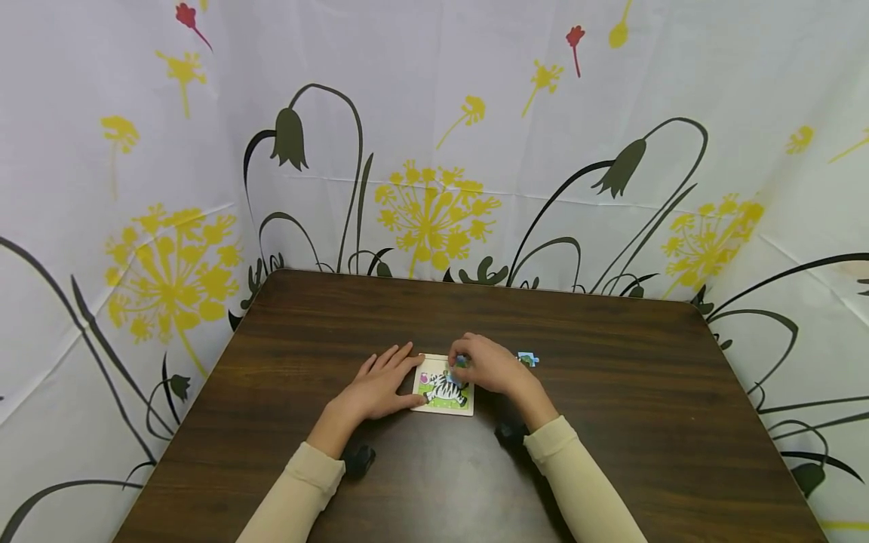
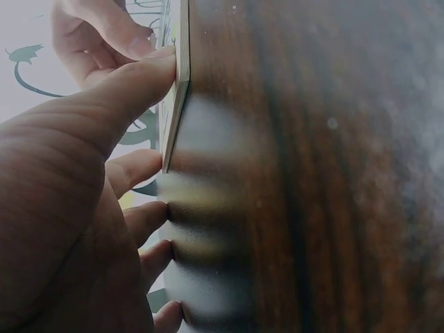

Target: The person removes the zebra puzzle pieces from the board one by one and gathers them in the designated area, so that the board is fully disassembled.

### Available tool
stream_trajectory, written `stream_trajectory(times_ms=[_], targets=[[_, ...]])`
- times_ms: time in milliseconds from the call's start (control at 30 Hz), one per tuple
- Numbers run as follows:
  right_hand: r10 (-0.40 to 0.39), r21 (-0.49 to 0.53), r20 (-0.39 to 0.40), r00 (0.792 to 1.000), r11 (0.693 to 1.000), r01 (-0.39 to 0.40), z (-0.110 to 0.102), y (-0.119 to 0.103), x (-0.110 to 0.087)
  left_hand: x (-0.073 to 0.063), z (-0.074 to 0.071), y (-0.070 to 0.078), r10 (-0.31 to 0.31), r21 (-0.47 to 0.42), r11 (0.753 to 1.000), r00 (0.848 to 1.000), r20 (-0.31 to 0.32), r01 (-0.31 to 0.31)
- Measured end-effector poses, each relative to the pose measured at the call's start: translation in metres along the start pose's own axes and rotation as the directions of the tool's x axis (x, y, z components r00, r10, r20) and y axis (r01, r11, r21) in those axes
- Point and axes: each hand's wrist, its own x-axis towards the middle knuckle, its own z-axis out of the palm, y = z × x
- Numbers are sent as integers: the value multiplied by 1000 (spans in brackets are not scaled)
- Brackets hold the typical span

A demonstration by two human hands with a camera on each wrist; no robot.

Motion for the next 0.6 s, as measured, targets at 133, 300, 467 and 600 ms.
stream_trajectory(times_ms=[133, 300, 467, 600], targets=[[20, 52, -8, 1000, 998, -20, -2, 1, -1, -4, -6, 8, -2, 18, 1000, 1000, 11, 1], [34, 80, -22, 999, 996, -32, -5, 2, -5, -7, -8, 11, -7, 16, 1000, 1000, 15, 7], [18, 90, -40, 999, 996, -14, -12, 1, -12, -7, -9, 11, -9, 27, 1000, 1000, 12, 8], [17, 92, -62, 998, 996, -11, -19, 2, -20, -7, -10, 13, -17, 23, 1000, 1000, 18, 16]])
